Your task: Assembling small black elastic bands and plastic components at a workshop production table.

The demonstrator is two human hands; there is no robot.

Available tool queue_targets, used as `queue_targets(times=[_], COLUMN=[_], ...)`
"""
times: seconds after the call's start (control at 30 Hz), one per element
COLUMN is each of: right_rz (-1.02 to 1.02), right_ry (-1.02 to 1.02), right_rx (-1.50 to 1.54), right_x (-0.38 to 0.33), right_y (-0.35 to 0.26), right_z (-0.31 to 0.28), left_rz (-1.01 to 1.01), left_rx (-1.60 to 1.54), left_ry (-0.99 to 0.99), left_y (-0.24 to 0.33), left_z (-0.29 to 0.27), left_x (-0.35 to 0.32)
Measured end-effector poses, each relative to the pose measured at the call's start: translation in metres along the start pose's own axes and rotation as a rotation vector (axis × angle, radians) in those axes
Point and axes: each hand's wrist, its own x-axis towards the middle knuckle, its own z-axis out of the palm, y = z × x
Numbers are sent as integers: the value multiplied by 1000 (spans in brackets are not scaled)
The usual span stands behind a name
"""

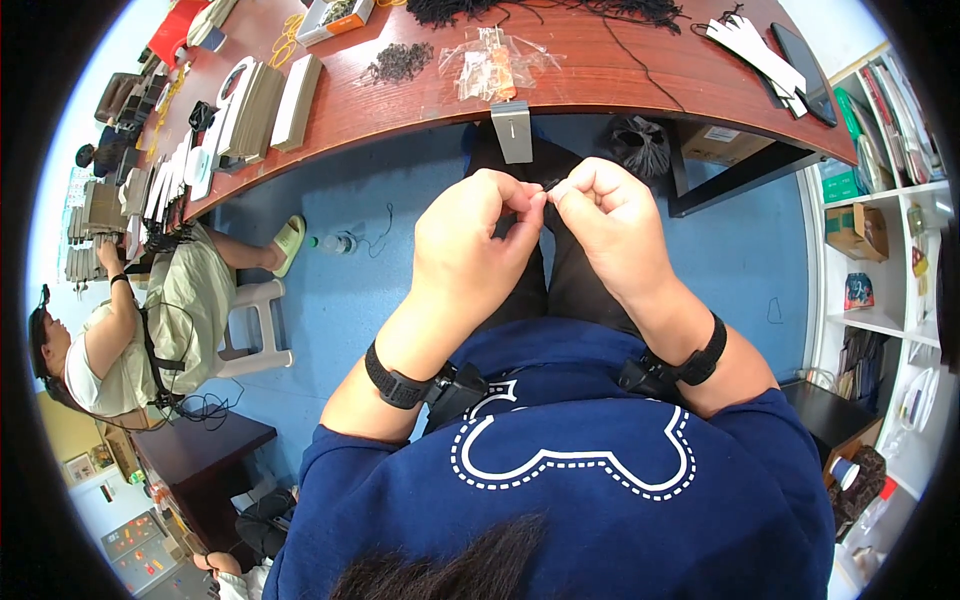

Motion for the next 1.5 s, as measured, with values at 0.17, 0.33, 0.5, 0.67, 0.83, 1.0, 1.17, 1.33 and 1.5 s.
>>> queue_targets(times=[0.17, 0.33, 0.5, 0.67, 0.83, 1.0, 1.17, 1.33, 1.5], right_rz=[11, 65, 114, 120, 124, 94, 224, 358, -535], right_ry=[-11, -20, -87, -132, -136, -119, -143, -287, -388], right_rx=[38, 25, 71, 90, -15, 75, 71, -166, -851], right_x=[2, 0, -2, -1, -2, -2, 1, 4, 13], right_y=[6, 2, -8, -2, -11, -9, -6, -7, -31], right_z=[-1, -1, -4, -7, -5, -2, -4, -9, -14], left_rz=[130, 191, -425, -344, -379, -540, -428, -716, -84], left_rx=[54, 66, -565, -364, -419, -824, -689, -805, -89], left_ry=[17, -11, -112, -181, -178, -136, -85, -95, -347], left_y=[-7, -9, -13, -12, -15, -13, -22, -20, -34], left_z=[2, -2, 0, -3, -3, 7, 13, 13, -5], left_x=[0, 1, -3, -4, -4, -7, -10, -8, -3])
